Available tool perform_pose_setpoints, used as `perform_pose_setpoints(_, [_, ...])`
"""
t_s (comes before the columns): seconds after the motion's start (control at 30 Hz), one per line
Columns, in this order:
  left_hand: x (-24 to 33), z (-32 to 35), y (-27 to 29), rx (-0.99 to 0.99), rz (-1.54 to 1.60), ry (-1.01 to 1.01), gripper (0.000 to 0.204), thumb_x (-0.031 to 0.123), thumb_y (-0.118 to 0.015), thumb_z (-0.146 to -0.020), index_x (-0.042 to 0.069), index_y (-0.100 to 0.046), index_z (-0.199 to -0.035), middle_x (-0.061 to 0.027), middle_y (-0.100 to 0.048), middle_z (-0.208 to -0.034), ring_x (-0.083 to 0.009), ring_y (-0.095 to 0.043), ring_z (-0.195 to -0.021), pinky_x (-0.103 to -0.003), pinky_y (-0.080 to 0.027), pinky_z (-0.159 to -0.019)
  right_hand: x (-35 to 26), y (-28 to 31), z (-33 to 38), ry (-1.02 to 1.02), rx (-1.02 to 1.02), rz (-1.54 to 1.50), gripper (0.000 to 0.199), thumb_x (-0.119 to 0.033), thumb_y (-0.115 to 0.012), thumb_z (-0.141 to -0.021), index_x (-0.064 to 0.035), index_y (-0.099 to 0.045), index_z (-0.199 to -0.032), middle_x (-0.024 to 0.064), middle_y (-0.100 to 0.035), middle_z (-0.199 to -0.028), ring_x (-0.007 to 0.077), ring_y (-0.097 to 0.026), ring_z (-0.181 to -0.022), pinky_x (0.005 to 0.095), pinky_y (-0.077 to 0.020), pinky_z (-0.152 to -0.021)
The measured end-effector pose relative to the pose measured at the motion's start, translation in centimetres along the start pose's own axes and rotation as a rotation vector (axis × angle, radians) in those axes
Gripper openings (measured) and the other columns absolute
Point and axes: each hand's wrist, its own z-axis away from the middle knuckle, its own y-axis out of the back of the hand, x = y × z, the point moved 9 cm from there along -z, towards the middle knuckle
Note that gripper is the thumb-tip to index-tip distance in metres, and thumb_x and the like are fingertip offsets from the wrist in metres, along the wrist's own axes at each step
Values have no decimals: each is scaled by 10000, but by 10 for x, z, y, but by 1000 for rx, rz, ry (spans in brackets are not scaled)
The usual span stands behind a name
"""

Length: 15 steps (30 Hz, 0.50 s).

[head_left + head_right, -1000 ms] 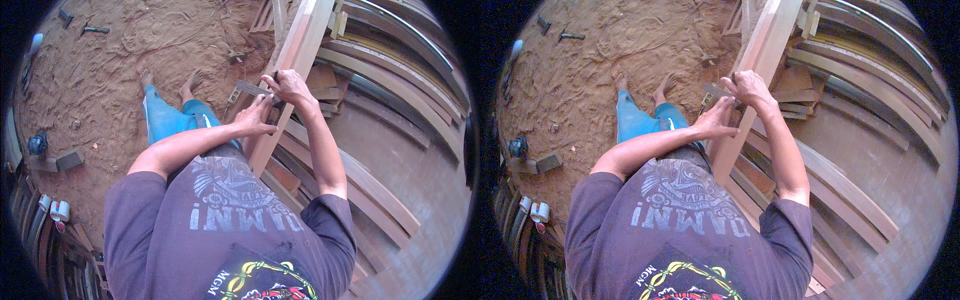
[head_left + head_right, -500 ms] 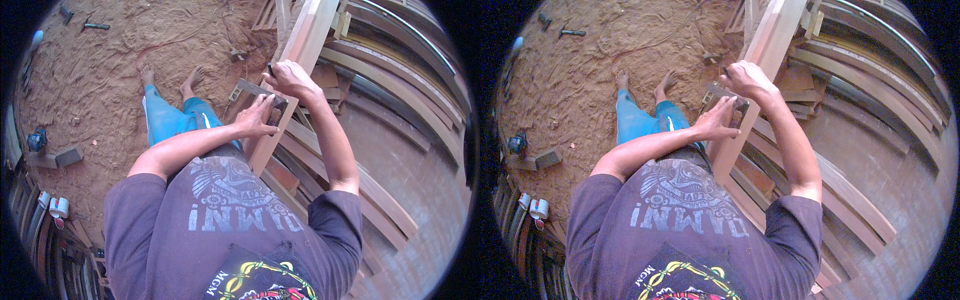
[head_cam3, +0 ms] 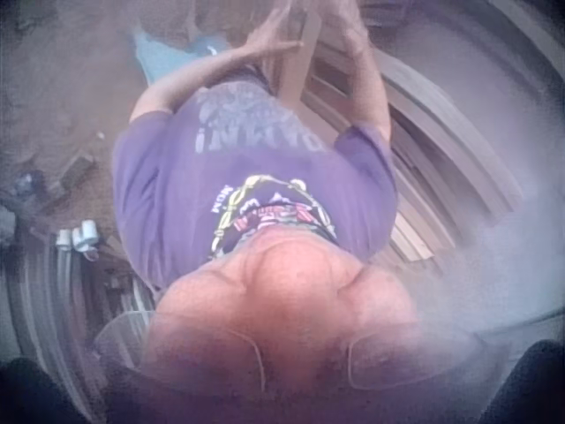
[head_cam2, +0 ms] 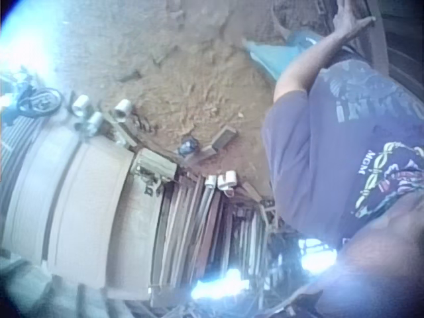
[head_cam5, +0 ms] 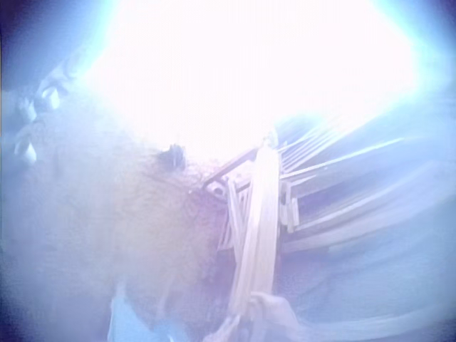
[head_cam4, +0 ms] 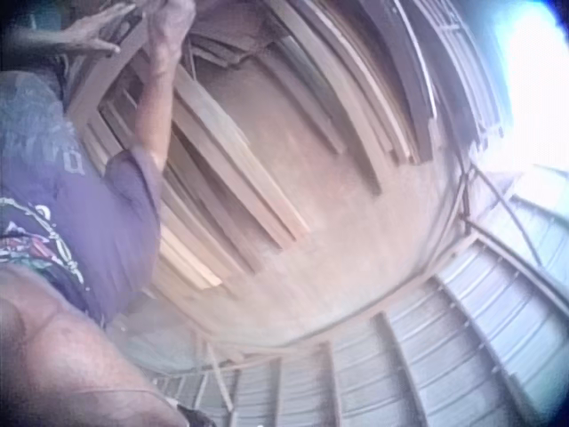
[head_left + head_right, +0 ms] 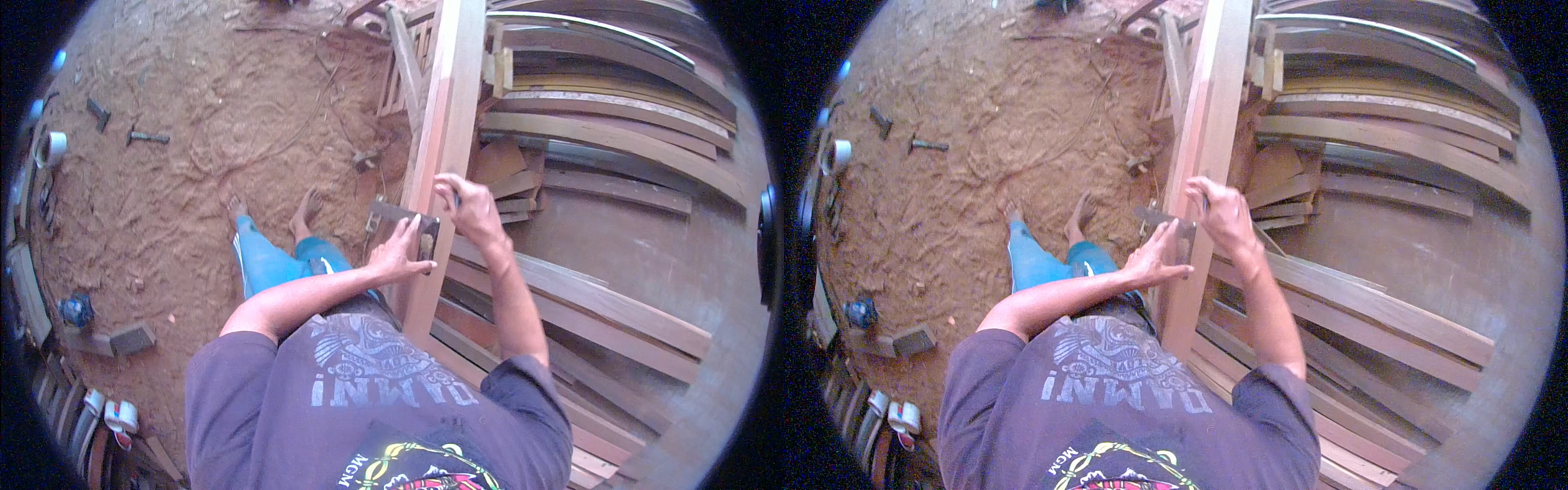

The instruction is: The person uses a try square and pencil to mark measurement lines on a long wooden plank. They repeatedly position the square at different points along the plank and draw straight lines across its width.

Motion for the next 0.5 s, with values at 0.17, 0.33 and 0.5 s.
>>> perform_pose_setpoints(0.17, [-2, -6, -1, -179, -64, 20, 1276, 681, -769, -805, 138, -43, -1703, -248, -225, -1715, -465, -348, -1528, -566, -368, -1216, 26, -50, 91, -334, 125, 25, 357, -299, -830, -890, -30, -700, -1085, 228, -755, -908, 397, -758, -832, 459, -590, -734])
perform_pose_setpoints(0.33, [-18, -7, 12, -313, -249, -79, 1291, 632, -807, -778, 127, -56, -1699, -250, -324, -1667, -446, -494, -1434, -525, -439, -1176, 35, -79, 119, -511, 267, -37, 295, -243, -780, -909, -29, -695, -1093, 229, -752, -907, 402, -750, -844, 479, -583, -753])
perform_pose_setpoints(0.5, [-50, -8, 94, -170, -185, -68, 1044, 547, -788, -829, 13, -345, -1610, -285, -538, -1516, -410, -509, -1430, -470, -415, -1196, 22, -72, 118, -593, 359, -134, 239, -222, -767, -915, -26, -703, -1036, 186, -746, -853, 325, -749, -783, 438, -570, -718])
